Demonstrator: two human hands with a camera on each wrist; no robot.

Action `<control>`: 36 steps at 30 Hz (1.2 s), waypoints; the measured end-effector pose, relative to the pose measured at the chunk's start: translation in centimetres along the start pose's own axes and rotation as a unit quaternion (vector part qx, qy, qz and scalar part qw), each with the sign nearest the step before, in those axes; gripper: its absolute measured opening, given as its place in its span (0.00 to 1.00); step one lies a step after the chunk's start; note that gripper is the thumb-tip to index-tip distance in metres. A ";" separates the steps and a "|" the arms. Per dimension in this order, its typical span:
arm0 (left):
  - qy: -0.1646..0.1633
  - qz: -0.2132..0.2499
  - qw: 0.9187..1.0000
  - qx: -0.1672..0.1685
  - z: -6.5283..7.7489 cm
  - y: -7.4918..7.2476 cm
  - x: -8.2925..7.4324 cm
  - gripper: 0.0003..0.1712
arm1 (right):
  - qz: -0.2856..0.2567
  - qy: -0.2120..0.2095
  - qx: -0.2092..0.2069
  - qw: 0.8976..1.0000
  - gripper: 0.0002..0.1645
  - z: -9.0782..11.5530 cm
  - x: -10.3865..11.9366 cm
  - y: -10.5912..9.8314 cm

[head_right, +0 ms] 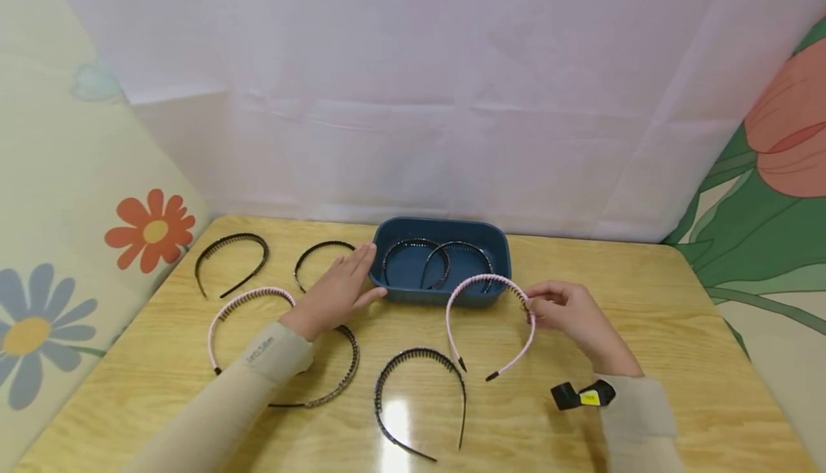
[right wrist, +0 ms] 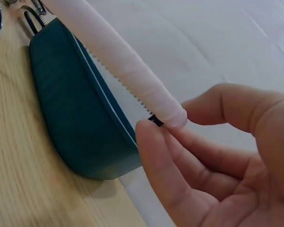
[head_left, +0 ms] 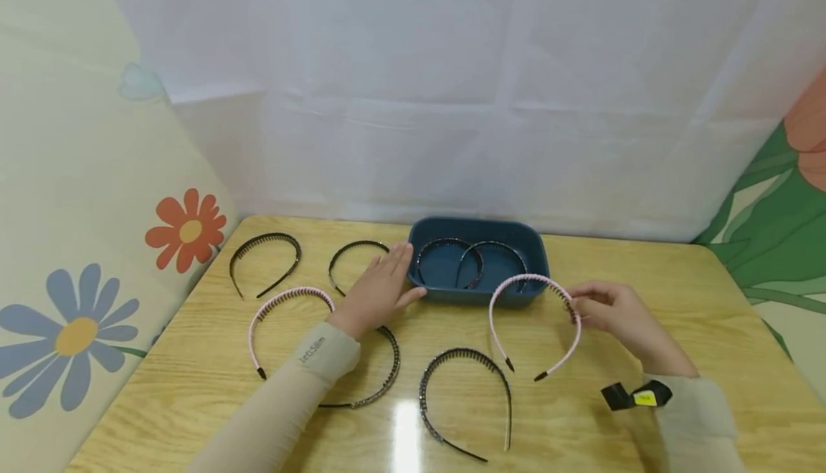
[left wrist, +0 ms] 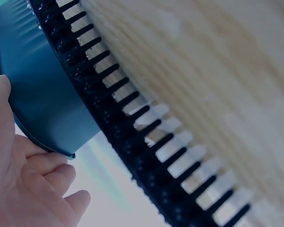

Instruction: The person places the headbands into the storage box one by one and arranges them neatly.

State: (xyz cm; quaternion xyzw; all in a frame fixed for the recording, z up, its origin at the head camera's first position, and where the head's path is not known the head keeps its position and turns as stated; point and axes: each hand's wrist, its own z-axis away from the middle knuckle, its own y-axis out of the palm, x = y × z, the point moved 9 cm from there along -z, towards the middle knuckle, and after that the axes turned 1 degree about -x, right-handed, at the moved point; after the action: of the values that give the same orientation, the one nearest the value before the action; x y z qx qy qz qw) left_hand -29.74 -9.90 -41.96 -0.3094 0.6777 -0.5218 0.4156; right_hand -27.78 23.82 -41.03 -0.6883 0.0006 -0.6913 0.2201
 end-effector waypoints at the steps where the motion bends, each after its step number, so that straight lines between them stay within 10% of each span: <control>1: 0.001 -0.001 1.000 -0.001 0.0 0.0 0.0 0.48 | -0.006 0.001 -0.008 1.000 0.21 -0.1 0.1 -0.1; 36: -0.002 -0.004 1.000 0.001 0.1 0.0 0.0 0.48 | -0.155 -0.037 -0.121 0.980 0.24 -5.4 4.1 0.1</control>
State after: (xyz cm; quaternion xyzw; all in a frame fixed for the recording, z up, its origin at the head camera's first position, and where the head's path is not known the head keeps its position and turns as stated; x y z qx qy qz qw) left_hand -29.68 -9.96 -42.02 -0.3127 0.6751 -0.5232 0.4156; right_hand -32.76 20.87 -37.47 -0.7264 -0.0307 -0.6862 0.0254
